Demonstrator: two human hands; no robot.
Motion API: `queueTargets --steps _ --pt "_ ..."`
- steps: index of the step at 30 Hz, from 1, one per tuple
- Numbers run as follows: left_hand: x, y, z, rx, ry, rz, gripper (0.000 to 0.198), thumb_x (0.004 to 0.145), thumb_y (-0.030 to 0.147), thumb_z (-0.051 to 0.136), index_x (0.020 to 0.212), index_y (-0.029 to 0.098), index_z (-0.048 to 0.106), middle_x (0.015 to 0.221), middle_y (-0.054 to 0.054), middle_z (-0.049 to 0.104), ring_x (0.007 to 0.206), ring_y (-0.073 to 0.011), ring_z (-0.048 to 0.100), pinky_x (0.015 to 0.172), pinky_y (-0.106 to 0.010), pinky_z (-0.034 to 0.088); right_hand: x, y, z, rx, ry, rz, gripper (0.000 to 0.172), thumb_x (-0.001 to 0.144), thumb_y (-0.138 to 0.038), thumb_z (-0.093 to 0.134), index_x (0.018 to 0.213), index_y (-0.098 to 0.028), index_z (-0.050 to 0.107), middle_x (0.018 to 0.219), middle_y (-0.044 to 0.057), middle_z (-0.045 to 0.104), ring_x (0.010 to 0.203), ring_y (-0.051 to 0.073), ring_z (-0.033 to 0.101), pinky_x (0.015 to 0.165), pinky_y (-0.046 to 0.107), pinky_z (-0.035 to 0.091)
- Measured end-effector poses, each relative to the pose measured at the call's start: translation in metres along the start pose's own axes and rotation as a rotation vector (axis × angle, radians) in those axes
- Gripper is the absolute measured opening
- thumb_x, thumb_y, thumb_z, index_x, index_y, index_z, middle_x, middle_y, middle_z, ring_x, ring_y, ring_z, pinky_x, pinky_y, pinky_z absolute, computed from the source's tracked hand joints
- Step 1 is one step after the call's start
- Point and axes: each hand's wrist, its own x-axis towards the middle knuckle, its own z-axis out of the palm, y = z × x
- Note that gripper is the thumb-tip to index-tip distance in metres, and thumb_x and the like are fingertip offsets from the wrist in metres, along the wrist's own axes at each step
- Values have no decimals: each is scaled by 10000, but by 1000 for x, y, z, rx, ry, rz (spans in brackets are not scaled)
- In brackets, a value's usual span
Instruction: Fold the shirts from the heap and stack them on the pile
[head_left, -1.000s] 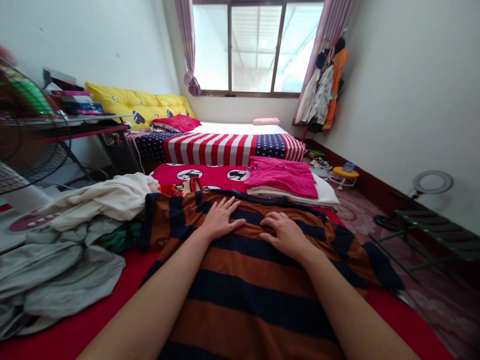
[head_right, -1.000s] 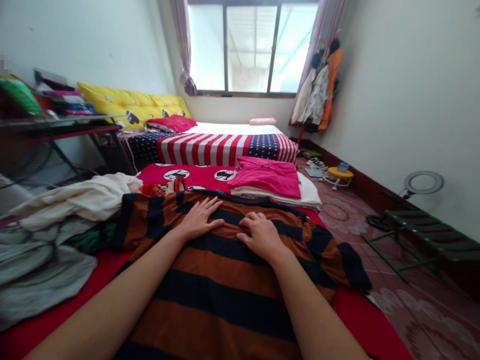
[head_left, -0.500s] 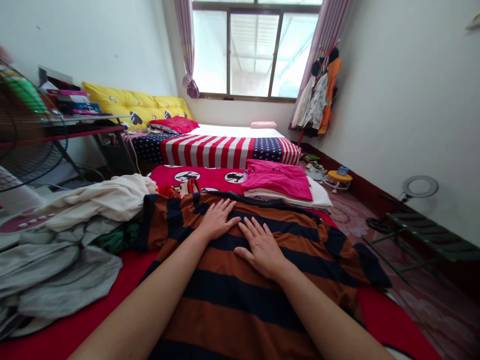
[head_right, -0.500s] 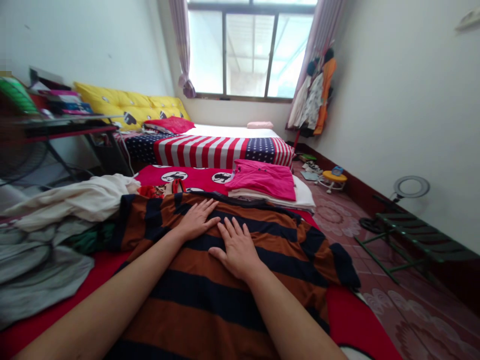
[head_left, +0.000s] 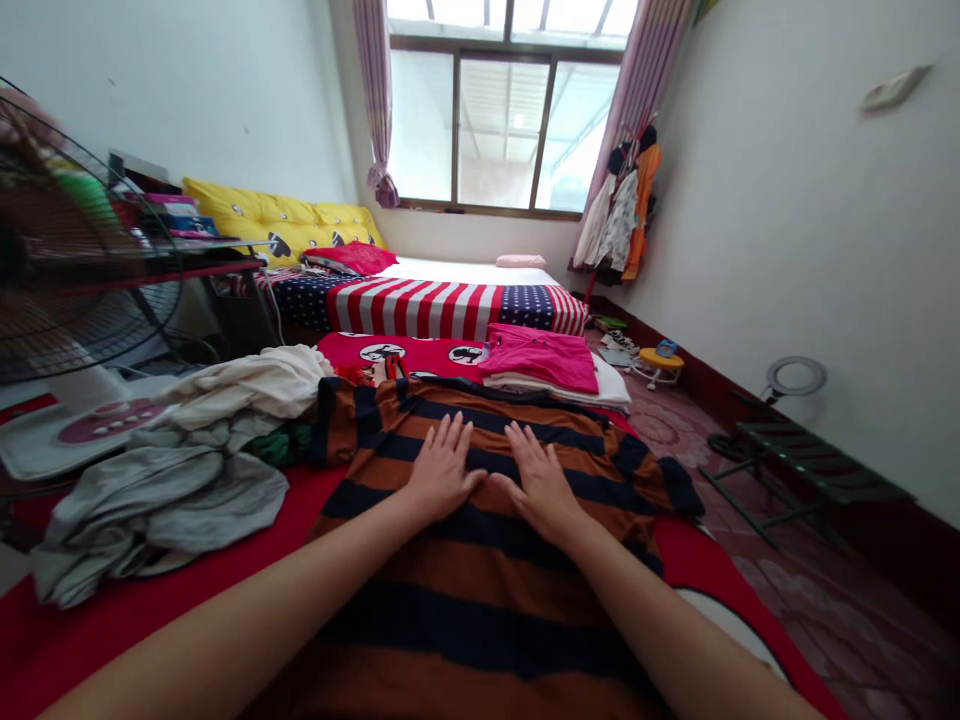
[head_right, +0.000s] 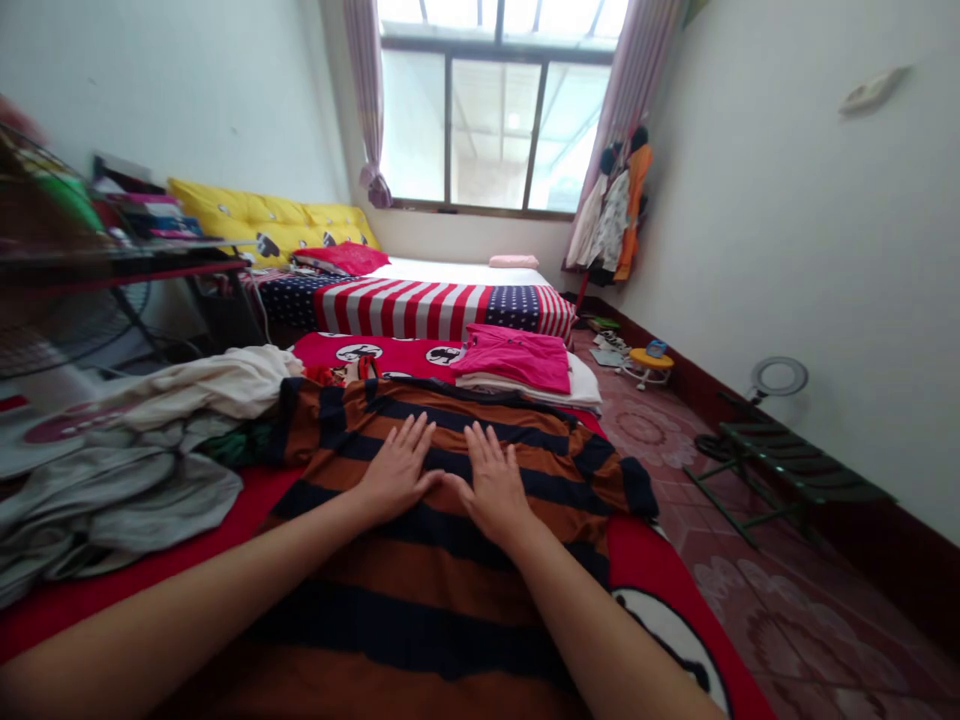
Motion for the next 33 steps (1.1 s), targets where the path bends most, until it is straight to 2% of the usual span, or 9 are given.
queueTargets --steps 6,9,12,15,19,23,26,29,33 --pt "-104 2 -7 -135 -87 289 759 878 610 422 1501 230 216 1570 -131 136 1433 -330 162 1138 -517 226 -75 93 -7 -373 -24 364 834 873 -633 343 1475 -60 280 1550 170 187 1432 288 180 1128 470 226" --pt "-117 3 -18 -172 -122 342 675 873 563 476 1465 279 320 1568 -118 163 1417 -361 201 1111 -547 264 -74 93 -22 -484 -77 420 833 852 -638 379 1409 -18 404 1494 222 311 1387 336 294 1100 498 259" --pt "-112 8 -30 -202 -163 403 588 856 492 543 1404 316 424 1546 -99 254 1399 -377 241 1083 -574 293 -53 59 -41 -551 -22 351 715 825 -557 506 1281 -9 553 1426 268 406 1348 409 329 1089 583 200" --pt "-110 12 -42 -279 -197 463 462 849 363 575 1308 345 524 1455 -52 426 1324 -321 384 1060 -506 353 -43 26 -45 -396 126 90 574 874 -449 489 1349 -128 503 1514 152 320 1403 331 248 1120 554 168" --pt "-120 13 -66 -382 -254 475 288 826 261 591 1100 323 649 1179 -16 620 1046 -203 568 923 -335 460 -74 18 -31 -60 -35 -180 451 903 -408 455 1332 -278 505 1498 50 373 1377 233 322 1100 442 306" --pt "-109 16 -86 -377 -352 500 185 810 397 625 934 285 704 867 -9 670 815 -170 613 741 -272 482 -100 20 -42 56 -101 -146 213 863 -271 508 1035 -266 633 1267 66 565 1173 229 515 982 386 426" --pt "-69 26 -78 -404 -259 459 206 878 387 538 931 275 703 852 0 674 800 -153 623 743 -255 471 -82 10 -57 97 -94 -123 150 871 -240 493 806 -236 628 967 52 634 912 196 597 829 330 482" --pt "-33 37 -52 -414 5 330 312 875 348 541 1163 259 619 1212 -50 593 1096 -210 544 945 -325 424 -57 11 -53 70 57 -125 173 882 -263 503 978 -224 641 1056 69 623 1007 210 571 899 353 456" --pt "-39 41 -33 -318 -79 393 352 794 370 632 1135 284 619 1226 -54 556 1122 -262 495 960 -412 416 -64 37 -38 -54 77 -108 303 871 -308 531 1162 -254 597 1237 81 558 1144 253 504 949 408 438"
